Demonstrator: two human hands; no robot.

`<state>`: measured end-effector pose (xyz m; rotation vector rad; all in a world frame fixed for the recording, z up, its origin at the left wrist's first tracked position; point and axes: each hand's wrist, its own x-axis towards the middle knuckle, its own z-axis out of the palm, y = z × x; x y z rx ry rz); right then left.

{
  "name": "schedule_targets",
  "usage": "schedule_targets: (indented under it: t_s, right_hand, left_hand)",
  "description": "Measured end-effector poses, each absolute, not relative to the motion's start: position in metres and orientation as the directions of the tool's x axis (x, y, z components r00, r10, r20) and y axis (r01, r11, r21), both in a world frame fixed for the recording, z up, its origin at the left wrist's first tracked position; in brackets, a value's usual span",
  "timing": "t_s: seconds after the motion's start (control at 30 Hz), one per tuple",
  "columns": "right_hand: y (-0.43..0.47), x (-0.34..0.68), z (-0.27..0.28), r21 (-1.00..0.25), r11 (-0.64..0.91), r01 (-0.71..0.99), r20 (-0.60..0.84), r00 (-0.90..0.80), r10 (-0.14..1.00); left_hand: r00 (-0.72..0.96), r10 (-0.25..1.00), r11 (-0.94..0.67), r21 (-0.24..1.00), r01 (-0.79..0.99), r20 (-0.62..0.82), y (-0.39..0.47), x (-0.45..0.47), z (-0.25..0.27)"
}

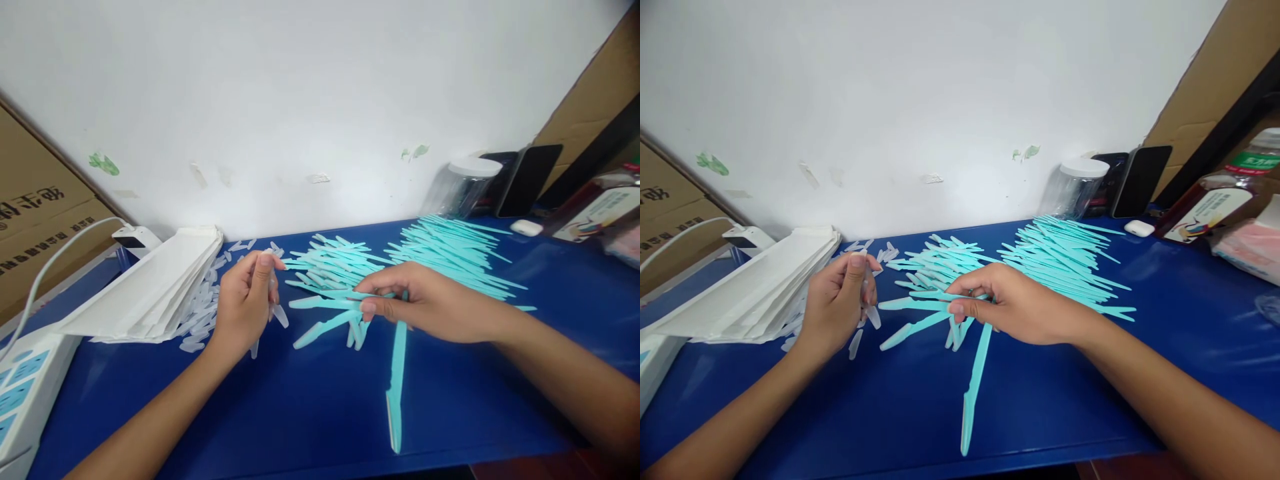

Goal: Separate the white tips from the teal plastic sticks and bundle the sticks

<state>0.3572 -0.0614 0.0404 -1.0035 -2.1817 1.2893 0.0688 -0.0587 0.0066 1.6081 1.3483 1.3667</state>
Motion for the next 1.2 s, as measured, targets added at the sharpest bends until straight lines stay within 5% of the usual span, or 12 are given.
schedule_targets:
  t_s: [0.57,0.9,1.2]
  right_hand:
    - [-0.058,0.359,0.039,-0.839,0.365,0.402,0.032,-0.634,0.773]
    - [-0.057,0.358,0.039,-0.843,0.365,0.395,0.032,-0.641,0.767]
    - [-0.053,0.364,0.036,-0.846,0.335,0.416,0.026,-0.595,0.803]
  left_hand:
    - [-0.118,0.952,-0.244,0.931,0.271,0.284,-0.045,0.062,0.004]
    - [0.233,0.968,-0.135,0.971,0.197,0.087,-0.055,0.065,0.000]
    - [0.233,0.972,-0.075,0.979,0.192,0.028,-0.057,0.066,0.001]
